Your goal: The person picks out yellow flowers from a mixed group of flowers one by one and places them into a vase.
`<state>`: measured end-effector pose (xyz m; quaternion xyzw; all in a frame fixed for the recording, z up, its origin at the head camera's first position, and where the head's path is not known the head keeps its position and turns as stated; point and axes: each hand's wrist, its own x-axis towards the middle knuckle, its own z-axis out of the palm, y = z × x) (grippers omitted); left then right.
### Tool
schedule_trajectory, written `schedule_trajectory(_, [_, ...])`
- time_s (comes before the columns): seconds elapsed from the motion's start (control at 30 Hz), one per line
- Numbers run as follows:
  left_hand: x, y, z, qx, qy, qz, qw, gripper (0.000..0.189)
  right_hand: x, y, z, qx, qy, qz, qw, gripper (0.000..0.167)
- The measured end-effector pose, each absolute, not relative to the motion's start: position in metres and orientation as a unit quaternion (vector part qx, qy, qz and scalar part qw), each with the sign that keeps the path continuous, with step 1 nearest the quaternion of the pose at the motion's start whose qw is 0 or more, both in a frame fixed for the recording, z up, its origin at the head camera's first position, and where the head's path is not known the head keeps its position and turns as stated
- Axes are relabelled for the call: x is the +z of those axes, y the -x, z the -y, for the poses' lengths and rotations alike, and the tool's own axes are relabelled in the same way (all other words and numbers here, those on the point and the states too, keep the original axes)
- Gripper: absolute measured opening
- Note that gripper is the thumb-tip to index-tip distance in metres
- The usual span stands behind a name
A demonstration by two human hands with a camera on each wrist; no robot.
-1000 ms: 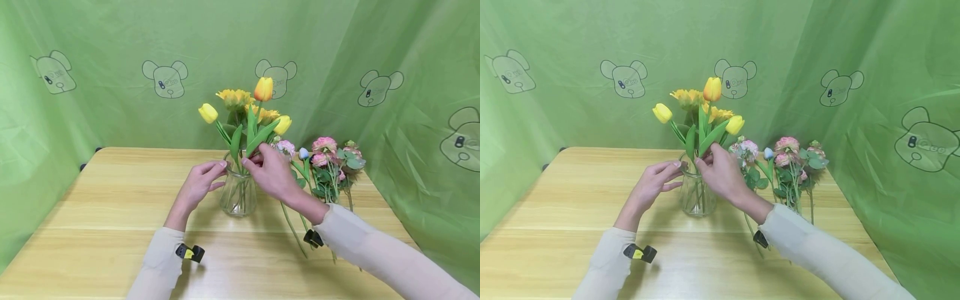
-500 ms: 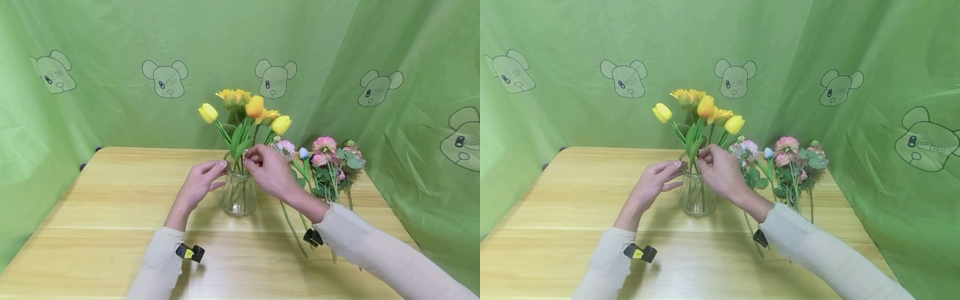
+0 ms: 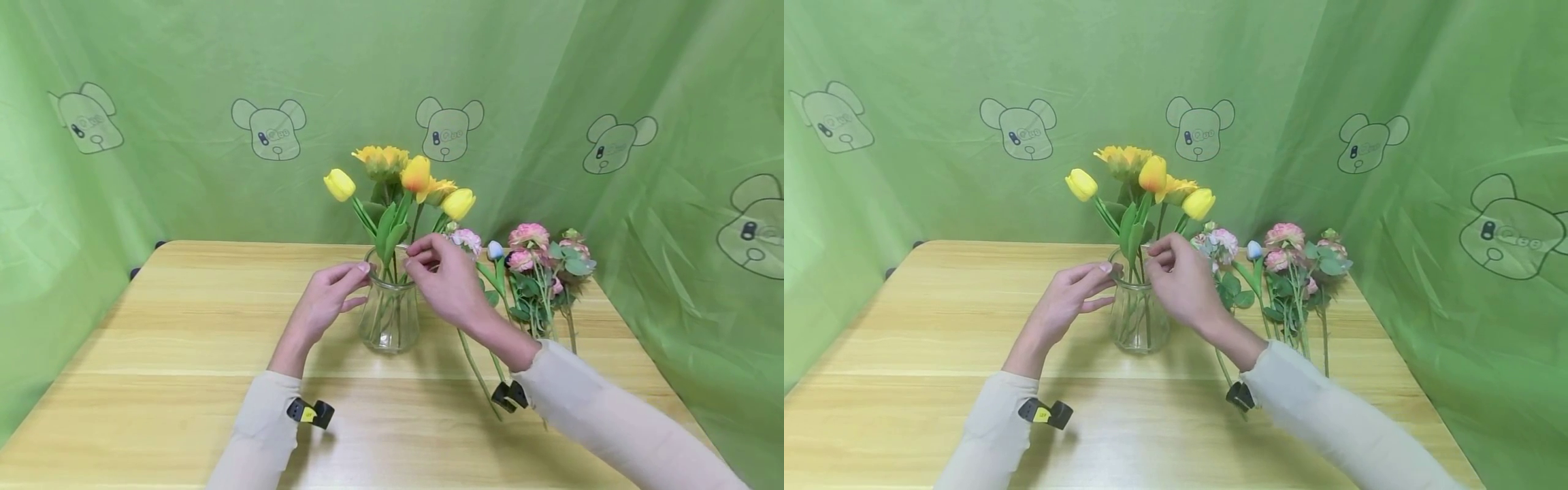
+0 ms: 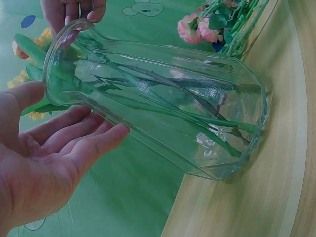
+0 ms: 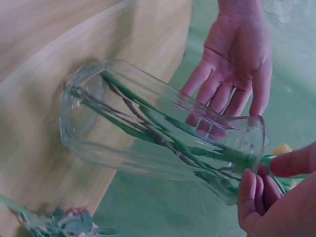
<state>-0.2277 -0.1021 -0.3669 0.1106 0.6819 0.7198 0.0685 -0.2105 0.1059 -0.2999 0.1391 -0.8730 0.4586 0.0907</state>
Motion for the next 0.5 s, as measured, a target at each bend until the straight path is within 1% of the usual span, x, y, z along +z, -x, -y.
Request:
schedule_trajectory(0.2, [-0.366, 0.226, 0.102, 0.718, -0.115, -0.683, 0.068, 0.047, -0.312, 0.211, -0.109, 0.518, -0.119, 0.831, 0.164, 0.01])
schedule_trajectory(0.3, [-0.367, 0.226, 0.101, 0.718, -0.114, -0.683, 0.067, 0.046, -0.321, 0.212, -0.109, 0.547, -0.107, 0.807, 0.193, 0.008])
schedule_trajectory(0.4, [-0.367, 0.226, 0.102, 0.717, -0.115, -0.684, 0.066, 0.047, -0.329, 0.213, -0.108, 0.572, -0.086, 0.787, 0.214, 0.008])
schedule_trajectory(0.5, [-0.367, 0.226, 0.103, 0.716, -0.113, -0.686, 0.065, 0.047, -0.336, 0.213, -0.107, 0.6, -0.066, 0.766, 0.221, 0.009])
